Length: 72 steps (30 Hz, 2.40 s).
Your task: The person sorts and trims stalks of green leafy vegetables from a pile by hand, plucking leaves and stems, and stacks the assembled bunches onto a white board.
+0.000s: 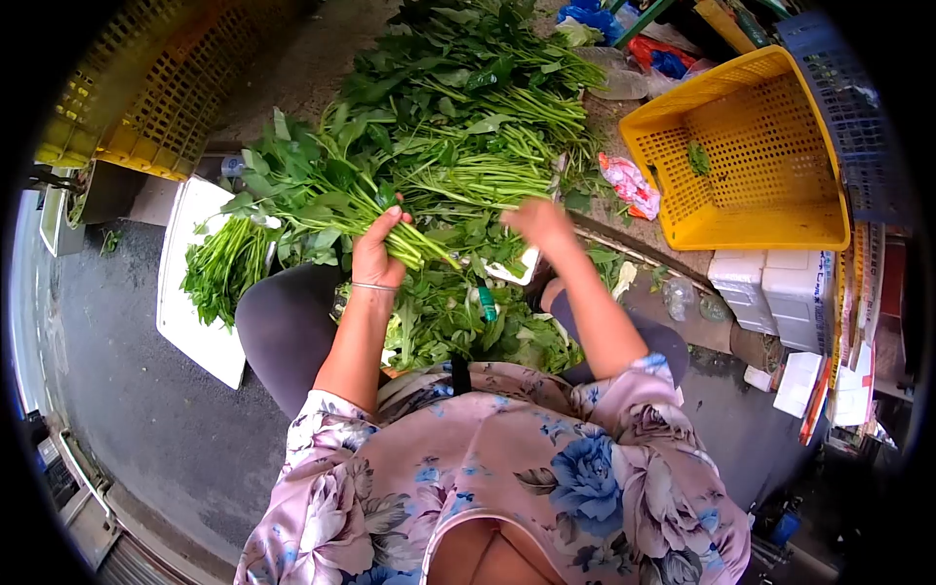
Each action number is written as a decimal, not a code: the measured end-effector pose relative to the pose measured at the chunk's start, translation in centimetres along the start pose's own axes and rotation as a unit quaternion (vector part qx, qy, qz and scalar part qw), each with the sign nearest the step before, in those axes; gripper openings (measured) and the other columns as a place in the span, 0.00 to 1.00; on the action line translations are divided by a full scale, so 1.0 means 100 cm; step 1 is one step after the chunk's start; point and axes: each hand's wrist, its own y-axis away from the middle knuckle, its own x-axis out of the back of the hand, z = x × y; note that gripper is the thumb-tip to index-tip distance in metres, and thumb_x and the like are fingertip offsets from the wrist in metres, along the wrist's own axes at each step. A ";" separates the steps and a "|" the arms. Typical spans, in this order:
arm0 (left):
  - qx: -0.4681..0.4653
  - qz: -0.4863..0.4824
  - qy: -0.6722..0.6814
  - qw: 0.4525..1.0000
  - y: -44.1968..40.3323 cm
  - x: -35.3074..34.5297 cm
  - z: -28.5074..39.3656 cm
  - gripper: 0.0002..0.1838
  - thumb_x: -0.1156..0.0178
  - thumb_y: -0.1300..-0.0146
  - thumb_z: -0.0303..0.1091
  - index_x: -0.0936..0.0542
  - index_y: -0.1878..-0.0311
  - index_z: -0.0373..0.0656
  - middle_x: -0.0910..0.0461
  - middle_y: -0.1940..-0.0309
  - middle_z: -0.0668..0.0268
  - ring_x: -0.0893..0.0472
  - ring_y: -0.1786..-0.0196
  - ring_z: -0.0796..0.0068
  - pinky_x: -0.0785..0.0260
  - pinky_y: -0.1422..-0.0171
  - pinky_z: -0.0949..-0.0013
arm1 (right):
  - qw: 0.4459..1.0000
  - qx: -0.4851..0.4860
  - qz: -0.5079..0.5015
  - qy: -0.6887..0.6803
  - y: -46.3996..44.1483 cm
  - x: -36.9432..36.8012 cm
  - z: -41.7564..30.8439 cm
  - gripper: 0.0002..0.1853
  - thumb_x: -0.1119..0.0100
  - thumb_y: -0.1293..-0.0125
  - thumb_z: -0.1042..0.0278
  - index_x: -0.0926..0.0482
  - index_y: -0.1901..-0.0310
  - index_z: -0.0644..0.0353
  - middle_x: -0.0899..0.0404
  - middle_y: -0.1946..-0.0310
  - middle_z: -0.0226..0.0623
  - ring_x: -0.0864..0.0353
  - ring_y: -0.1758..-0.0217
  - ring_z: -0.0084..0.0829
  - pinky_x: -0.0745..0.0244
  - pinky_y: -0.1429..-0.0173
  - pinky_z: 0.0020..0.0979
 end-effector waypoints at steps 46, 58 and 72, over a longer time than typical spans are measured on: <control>0.027 0.084 -0.122 0.989 -0.003 -0.004 -0.036 0.09 0.40 0.49 0.22 0.26 0.65 0.30 0.23 0.74 0.59 0.23 0.74 0.67 0.27 0.71 0.65 | 0.766 -0.084 -0.066 -0.633 0.054 -0.044 -0.022 0.13 0.43 0.41 0.60 0.26 0.60 0.59 0.23 0.68 0.29 0.26 0.68 0.18 0.38 0.70 0.18; 0.037 0.092 -0.093 0.991 -0.004 -0.003 -0.035 0.07 0.42 0.48 0.22 0.26 0.66 0.31 0.23 0.73 0.56 0.22 0.72 0.66 0.27 0.68 0.65 | 0.773 -0.023 -0.069 -0.630 0.044 -0.081 -0.044 0.11 0.39 0.46 0.73 0.25 0.61 0.62 0.24 0.68 0.29 0.27 0.67 0.17 0.34 0.64 0.18; 0.053 0.144 -0.165 0.974 0.000 0.003 -0.031 0.07 0.42 0.53 0.19 0.25 0.68 0.30 0.25 0.79 0.58 0.25 0.80 0.67 0.29 0.77 0.66 | 0.762 0.011 -0.108 -0.639 0.059 -0.083 -0.055 0.10 0.40 0.46 0.77 0.25 0.61 0.65 0.22 0.67 0.31 0.24 0.64 0.21 0.30 0.60 0.21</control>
